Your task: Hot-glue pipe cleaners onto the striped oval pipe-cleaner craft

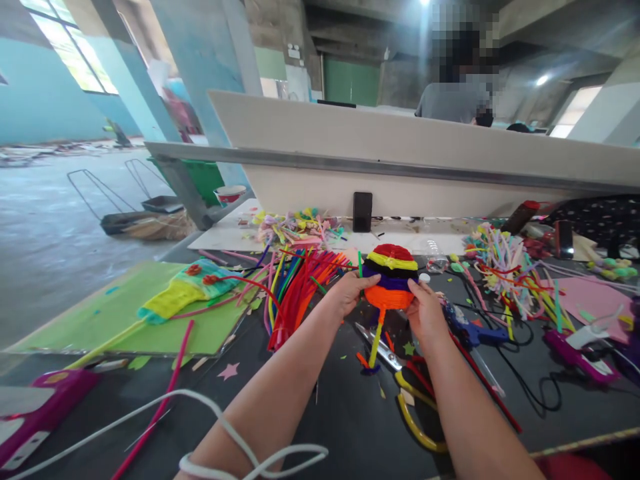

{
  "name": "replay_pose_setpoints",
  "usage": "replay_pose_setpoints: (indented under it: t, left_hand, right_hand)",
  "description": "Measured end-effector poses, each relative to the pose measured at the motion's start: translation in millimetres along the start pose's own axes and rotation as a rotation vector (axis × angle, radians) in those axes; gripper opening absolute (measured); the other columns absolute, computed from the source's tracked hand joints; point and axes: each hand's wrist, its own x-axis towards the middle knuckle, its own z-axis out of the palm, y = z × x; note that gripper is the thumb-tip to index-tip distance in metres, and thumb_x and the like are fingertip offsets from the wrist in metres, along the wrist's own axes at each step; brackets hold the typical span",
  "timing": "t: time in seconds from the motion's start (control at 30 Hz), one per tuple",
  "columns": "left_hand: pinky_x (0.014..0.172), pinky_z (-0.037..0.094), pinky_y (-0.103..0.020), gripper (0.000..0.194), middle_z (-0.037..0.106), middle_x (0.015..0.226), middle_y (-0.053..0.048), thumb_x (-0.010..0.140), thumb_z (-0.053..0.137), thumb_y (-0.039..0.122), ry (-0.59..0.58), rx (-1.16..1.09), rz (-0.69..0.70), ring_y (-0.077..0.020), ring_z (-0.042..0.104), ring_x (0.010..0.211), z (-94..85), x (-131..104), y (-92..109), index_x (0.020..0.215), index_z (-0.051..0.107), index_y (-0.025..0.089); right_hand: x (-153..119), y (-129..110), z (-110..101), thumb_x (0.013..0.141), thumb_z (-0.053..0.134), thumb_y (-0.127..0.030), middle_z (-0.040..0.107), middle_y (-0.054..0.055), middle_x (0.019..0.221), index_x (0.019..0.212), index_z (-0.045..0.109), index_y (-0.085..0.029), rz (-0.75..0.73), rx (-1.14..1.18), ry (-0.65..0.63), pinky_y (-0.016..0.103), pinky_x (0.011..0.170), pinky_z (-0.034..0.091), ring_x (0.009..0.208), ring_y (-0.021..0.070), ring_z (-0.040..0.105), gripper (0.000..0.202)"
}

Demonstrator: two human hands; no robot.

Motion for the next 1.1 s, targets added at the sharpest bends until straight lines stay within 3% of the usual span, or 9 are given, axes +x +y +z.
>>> replay_pose_setpoints:
  t: [0.2,0.43,0.8,0.97,1.1]
  left_hand:
    - [0.066,0.056,-0.029,0.027,0.073,0.071,-0.009,0.059,0.084,0.019,-0.001,-0.065,-0.023,-0.0195,0.069,0.061,1.8,-3,1,0.079,0.069,0.009]
    - [0.056,0.054,-0.025,0.02,0.071,0.062,-0.006,0.062,0.082,0.014,0.041,-0.093,-0.044,-0.0163,0.067,0.053,3.4,-2,-3,0.072,0.066,0.01]
    - [0.061,0.056,-0.026,0.024,0.072,0.071,-0.008,0.071,0.079,0.027,0.055,-0.09,-0.048,-0.018,0.069,0.065,-7.7,2,-4,0.083,0.065,0.01]
    - [0.052,0.05,-0.021,0.028,0.07,0.07,-0.006,0.07,0.079,0.03,0.092,-0.038,-0.052,-0.0144,0.066,0.06,-12.4,6,-9,0.082,0.062,0.011]
    - [0.041,0.036,-0.017,0.031,0.066,0.066,-0.003,0.067,0.081,0.033,0.038,0.041,-0.076,-0.0094,0.059,0.051,-17.0,7,-8,0.078,0.061,0.012]
  right_hand:
    - [1,4,-1,0.059,0.082,-0.02,0.077,0.003,0.077,0.085,0.072,-0.019,0.078,-0.028,-0.02,0.041,0.078,0.057,0.084,0.0269,0.072,0.028]
    - [3,4,-5,0.056,0.082,-0.019,0.077,0.002,0.073,0.078,0.071,-0.02,0.112,-0.012,0.017,0.042,0.082,0.057,0.087,0.0275,0.072,0.024]
    - [2,6,-5,0.06,0.081,-0.019,0.077,0.004,0.076,0.079,0.069,-0.02,0.212,-0.017,0.013,0.045,0.081,0.057,0.092,0.0289,0.07,0.022]
    - [7,11,-12,0.062,0.08,-0.022,0.077,0.004,0.082,0.086,0.068,-0.021,0.236,-0.009,-0.012,0.045,0.081,0.057,0.095,0.0288,0.069,0.026]
    - [15,13,-20,0.063,0.08,-0.022,0.077,0.002,0.081,0.086,0.067,-0.022,0.216,-0.011,-0.003,0.043,0.081,0.057,0.093,0.0271,0.07,0.026]
